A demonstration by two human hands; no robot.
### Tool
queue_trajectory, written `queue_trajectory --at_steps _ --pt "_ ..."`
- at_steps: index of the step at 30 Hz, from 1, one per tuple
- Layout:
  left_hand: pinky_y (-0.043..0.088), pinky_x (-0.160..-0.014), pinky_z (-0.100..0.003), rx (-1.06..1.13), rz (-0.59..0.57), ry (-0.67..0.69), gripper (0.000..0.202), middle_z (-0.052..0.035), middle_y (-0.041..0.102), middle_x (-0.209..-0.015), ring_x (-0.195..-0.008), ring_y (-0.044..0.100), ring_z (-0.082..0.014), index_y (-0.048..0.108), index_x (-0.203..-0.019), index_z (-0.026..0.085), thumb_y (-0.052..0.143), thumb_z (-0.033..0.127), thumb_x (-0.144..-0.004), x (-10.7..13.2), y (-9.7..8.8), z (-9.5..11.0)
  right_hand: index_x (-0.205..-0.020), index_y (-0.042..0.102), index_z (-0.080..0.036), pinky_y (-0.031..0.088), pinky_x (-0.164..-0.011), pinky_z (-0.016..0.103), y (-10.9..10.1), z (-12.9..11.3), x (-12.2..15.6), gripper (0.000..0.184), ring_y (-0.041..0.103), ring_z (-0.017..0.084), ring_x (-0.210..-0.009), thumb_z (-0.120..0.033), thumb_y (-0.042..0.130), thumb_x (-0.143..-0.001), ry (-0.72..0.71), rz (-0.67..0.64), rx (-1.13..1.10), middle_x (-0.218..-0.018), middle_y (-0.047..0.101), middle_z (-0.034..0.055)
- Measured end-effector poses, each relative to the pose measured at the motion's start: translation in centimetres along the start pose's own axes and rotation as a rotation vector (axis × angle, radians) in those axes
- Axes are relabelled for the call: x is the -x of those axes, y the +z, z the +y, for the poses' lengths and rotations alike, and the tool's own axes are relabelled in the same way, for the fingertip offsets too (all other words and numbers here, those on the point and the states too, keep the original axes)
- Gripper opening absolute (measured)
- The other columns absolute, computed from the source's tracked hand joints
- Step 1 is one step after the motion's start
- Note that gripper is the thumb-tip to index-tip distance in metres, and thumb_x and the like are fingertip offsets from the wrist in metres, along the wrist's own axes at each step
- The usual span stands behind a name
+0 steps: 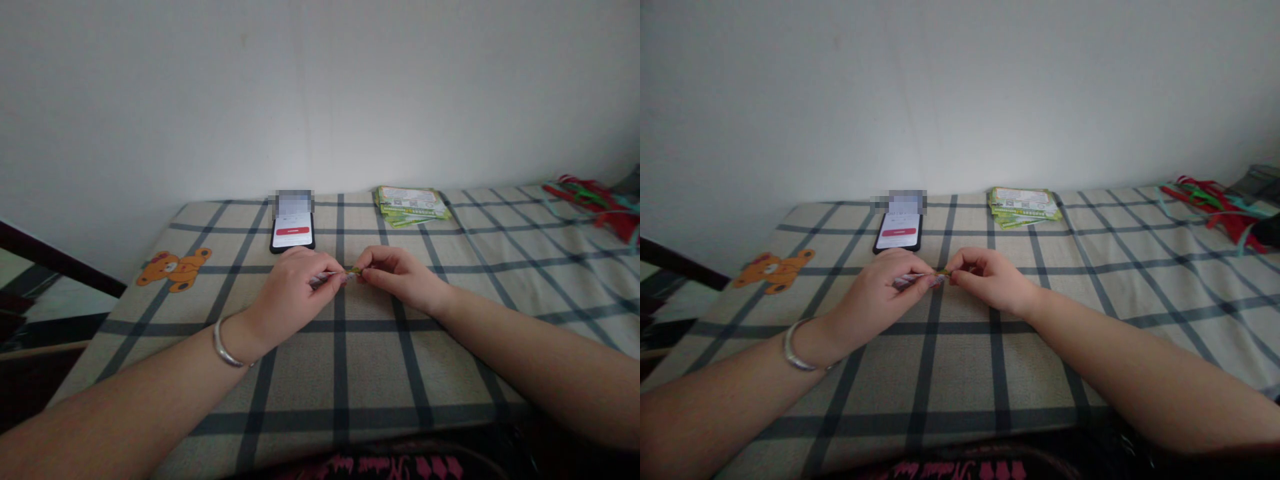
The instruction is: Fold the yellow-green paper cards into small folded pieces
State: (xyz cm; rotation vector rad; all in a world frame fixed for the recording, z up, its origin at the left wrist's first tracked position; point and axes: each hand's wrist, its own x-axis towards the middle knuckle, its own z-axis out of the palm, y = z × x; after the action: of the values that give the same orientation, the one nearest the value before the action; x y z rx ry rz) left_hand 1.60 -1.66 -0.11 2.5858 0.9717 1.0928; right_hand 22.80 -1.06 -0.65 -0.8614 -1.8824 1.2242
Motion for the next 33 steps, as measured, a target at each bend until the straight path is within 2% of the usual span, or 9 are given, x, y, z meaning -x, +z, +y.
queue_trajectory --at_steps 4,12,16,25,30,33 --pt "0.045 -0.077 -0.034 -0.075 0.032 0.118 0.004 -0.0011 0.067 -0.077 -0.08 0.06 -0.0177 0.066 -0.081 0.018 0.065 0.019 -0.085 0.0 -0.1 0.0 -0.078 0.062 -0.017 0.044 -0.067 0.026 -0.2 0.2 -0.2 0.015 0.056 0.011 -0.07 -0.029 0.057 -0.087 0.028 -0.046 -0.117 -0.074 0.061 -0.0003" --pt "0.046 -0.077 -0.035 -0.165 0.074 0.198 0.008 -0.0033 0.066 -0.076 -0.083 0.061 -0.0194 0.066 -0.079 0.016 0.063 0.017 -0.086 0.0 -0.2 0.0 -0.079 0.062 -0.018 0.045 -0.068 0.026 -0.2 0.2 -0.2 0.015 0.056 0.012 -0.072 -0.032 0.063 -0.084 0.044 -0.061 -0.093 -0.077 0.063 -0.0001" --pt "0.046 -0.077 -0.035 -0.162 0.064 0.182 0.007 -0.0032 0.067 -0.077 -0.083 0.061 -0.0197 0.067 -0.08 0.017 0.063 0.017 -0.085 0.0 -0.3 0.1 -0.08 0.062 -0.018 0.046 -0.065 0.025 -0.1 0.2 -0.2 0.018 0.057 0.011 -0.07 -0.035 0.065 -0.083 0.063 -0.077 -0.078 -0.076 0.064 -0.0001" --pt "0.046 -0.077 -0.033 -0.029 0.014 0.04 0.008 -0.0018 0.064 -0.078 -0.083 0.06 -0.0175 0.068 -0.081 0.019 0.061 0.017 -0.085 0.2 0.0 0.4 -0.077 0.059 -0.018 0.046 -0.06 0.023 0.2 0.0 -0.2 0.011 0.056 0.01 -0.066 -0.028 0.065 -0.079 0.047 -0.06 -0.042 -0.073 0.064 -0.001" --pt "0.046 -0.078 -0.034 -0.022 -0.005 -0.002 0.009 -0.0029 0.063 -0.079 -0.083 0.059 -0.0182 0.067 -0.078 0.018 0.061 0.017 -0.085 0.4 0.1 0.5 -0.076 0.057 -0.019 0.042 -0.054 0.023 0.8 -0.1 0.2 0.004 0.054 0.01 -0.06 -0.02 0.061 -0.077 0.056 0.011 0.092 -0.069 0.061 -0.0022" --pt "0.046 -0.078 -0.035 -0.023 -0.012 -0.008 0.009 -0.0029 0.064 -0.079 -0.083 0.059 -0.0187 0.067 -0.078 0.018 0.061 0.017 -0.085 0.4 0.2 0.5 -0.074 0.057 -0.019 0.043 -0.058 0.024 1.1 -0.5 0.4 0.004 0.054 0.01 -0.062 -0.017 0.06 -0.076 0.024 0.068 0.216 -0.068 0.06 -0.0024"
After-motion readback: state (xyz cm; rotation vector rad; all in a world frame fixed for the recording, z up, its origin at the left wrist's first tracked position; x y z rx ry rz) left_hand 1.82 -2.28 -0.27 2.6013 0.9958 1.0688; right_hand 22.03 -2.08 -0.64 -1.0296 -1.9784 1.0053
